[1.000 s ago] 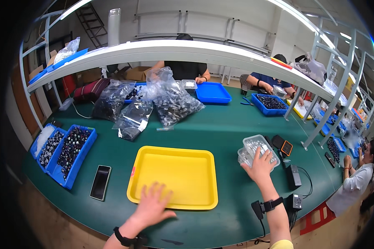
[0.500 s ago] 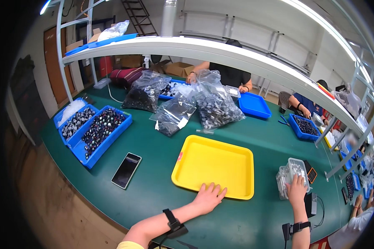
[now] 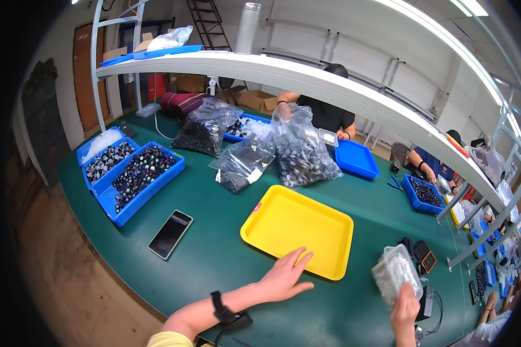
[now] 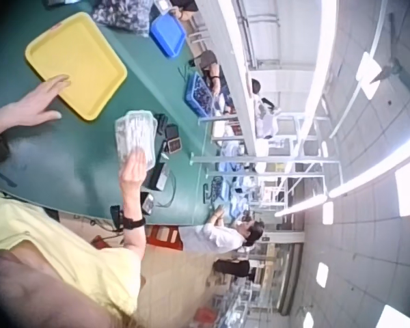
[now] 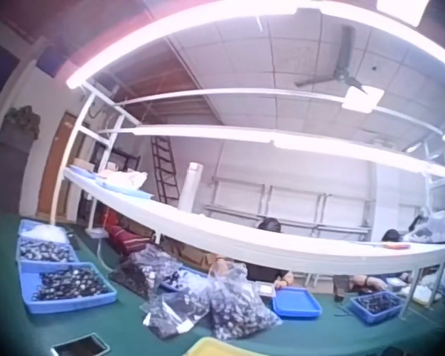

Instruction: Assembling plastic caps onto LED indicators or similar electronic components at a manufacturing workbench.

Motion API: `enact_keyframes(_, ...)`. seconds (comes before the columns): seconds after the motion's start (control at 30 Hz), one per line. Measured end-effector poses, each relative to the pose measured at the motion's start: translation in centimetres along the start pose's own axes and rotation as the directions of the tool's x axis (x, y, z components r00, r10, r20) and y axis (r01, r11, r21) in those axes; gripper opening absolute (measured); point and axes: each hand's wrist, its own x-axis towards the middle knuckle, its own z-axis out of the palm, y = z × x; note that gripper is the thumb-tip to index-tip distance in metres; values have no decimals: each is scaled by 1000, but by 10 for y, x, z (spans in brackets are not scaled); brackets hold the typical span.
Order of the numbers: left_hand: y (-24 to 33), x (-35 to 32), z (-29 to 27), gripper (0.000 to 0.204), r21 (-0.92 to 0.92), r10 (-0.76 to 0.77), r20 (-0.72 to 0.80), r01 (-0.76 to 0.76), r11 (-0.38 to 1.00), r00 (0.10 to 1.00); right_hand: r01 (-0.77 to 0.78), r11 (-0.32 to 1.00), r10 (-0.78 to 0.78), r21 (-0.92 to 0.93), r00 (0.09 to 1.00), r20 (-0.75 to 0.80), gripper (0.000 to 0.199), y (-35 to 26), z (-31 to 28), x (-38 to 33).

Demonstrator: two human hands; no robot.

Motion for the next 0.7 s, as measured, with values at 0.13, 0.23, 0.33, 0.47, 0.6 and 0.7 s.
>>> enact_keyframes(0.13, 3, -39, -22, 111, -596, 35, 144, 59, 801, 989, 203, 936, -183, 288, 979, -95, 31, -90, -43, 48)
enact_keyframes(0.23, 3, -55, -17, 121, -792, 162, 116, -7, 611, 980, 322, 785, -265, 528, 947, -182, 19, -132, -29, 51)
enact_keyframes(0.33, -2, -89, -13, 118, -702, 35, 214, 129, 701, 976, 329, 728, -252, 602, 944, -211, 20, -157, 2, 45)
enact_keyframes(0.47, -10, -103, -18, 122, -616, 4, 119, 71, 784, 993, 192, 710, -206, 677, 977, -61, 24, -179, 15, 36)
enact_keyframes(0.6, -27, -109, -5, 126, -552, 44, 95, 16, 834, 994, -190, 652, -192, 734, 895, 402, 57, -191, -16, 68)
enact_keyframes(0.7, -27, -109, 3, 129, -498, 46, 98, 9, 867, 994, 85, 657, -411, 749, 874, 261, 56, -212, 7, 101)
